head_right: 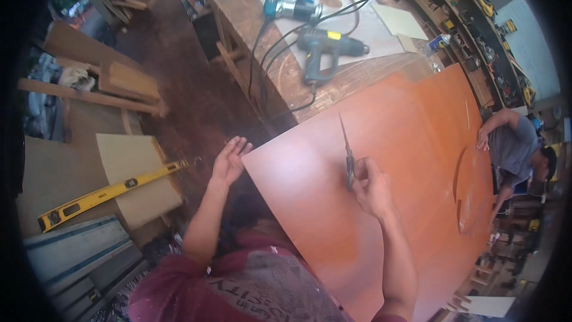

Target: The person trims the excess veneer from the edge of a large wooden board. The person first marks the edge and cuts a portion with scissors, then uses a palm router to flush-trim the veneer along the entire perimeter of the board while another person assists by holding the board steady.

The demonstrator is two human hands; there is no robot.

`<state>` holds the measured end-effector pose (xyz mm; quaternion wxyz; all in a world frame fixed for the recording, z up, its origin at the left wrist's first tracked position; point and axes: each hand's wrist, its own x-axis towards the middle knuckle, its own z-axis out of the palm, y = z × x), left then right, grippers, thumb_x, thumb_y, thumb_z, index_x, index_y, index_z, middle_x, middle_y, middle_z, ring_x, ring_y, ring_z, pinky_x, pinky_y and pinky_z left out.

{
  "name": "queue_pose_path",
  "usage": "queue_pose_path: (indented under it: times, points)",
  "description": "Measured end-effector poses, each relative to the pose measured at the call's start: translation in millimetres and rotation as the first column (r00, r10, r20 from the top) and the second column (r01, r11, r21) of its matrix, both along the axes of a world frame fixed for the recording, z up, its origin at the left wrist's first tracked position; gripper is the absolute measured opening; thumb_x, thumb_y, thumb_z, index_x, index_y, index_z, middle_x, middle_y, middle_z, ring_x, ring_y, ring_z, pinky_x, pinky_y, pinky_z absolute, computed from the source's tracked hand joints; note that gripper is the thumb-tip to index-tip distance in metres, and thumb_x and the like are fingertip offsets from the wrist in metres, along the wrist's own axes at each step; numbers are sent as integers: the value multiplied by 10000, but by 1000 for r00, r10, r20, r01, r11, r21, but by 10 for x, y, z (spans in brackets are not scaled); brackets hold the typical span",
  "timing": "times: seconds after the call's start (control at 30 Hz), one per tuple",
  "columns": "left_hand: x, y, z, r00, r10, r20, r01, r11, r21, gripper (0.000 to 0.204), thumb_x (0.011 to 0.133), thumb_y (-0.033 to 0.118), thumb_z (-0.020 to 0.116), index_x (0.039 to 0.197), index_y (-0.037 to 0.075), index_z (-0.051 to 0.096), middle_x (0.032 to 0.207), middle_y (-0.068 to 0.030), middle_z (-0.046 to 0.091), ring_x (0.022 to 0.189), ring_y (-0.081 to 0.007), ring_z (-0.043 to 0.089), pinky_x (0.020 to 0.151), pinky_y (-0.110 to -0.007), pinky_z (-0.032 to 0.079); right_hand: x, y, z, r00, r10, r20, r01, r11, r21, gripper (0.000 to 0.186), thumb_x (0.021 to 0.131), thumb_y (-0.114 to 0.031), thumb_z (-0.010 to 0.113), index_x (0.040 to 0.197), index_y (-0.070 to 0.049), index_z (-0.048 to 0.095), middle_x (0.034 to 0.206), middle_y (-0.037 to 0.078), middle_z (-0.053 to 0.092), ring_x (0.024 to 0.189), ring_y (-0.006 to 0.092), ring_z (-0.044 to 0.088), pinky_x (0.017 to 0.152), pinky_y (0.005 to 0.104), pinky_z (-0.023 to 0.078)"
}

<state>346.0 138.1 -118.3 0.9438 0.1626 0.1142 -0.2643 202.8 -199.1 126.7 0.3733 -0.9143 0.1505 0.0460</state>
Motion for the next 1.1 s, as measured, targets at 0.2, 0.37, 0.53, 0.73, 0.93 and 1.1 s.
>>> queue_pose_path:
  times: [0.2,0.37,0.53,0.73,0.93,1.1]
  points:
    - [-502,247,245,924,-378,67,360,914,189,402,1011,91,636,1388,-35,577,1271,-150,676,1166,-269,676,990,-450,570,589,682,127,980,-22,-198,161,669,725,389,892,109,668,1218,-44,521,1065,119,684,918,215,700,686,317,576]
    - [-463,153,504,919,-382,103,335,889,311,301,1030,126,647,1266,-59,671,1161,-119,727,1038,-205,717,903,-356,613,860,1210,69,968,-31,-248,212,631,746,474,885,-12,773,1249,-57,473,1136,168,653,934,246,701,664,360,621]
    - [-244,162,359,864,-480,152,393,831,393,258,1055,118,594,1212,-60,695,1121,-126,728,1041,-226,712,904,-406,620,1087,1216,369,881,106,-462,154,857,491,482,878,-24,794,1292,-18,545,1115,140,667,918,207,689,725,335,599]
    - [-270,129,245,907,-419,-37,420,907,30,247,1068,137,568,1233,-28,648,1100,-140,706,995,-258,719,880,-409,623,1767,1830,983,661,291,-692,-473,877,-82,486,765,-167,829,1182,14,656,994,143,711,871,228,697,799,356,561]
    - [-462,213,548,904,-411,120,382,900,209,354,994,107,697,1308,-51,656,1137,-113,737,978,-141,705,879,-308,614,2095,2447,962,396,220,-891,-791,575,-210,528,797,-275,716,1249,-9,654,1026,232,686,1006,411,691,912,498,540]
    - [-513,152,548,919,-372,133,315,894,319,267,1000,116,696,1217,-36,722,1006,-59,761,869,-81,678,804,-244,586,2172,2725,782,322,244,-915,-871,456,-184,446,834,-270,656,1178,14,677,977,251,695,948,403,715,862,506,568]
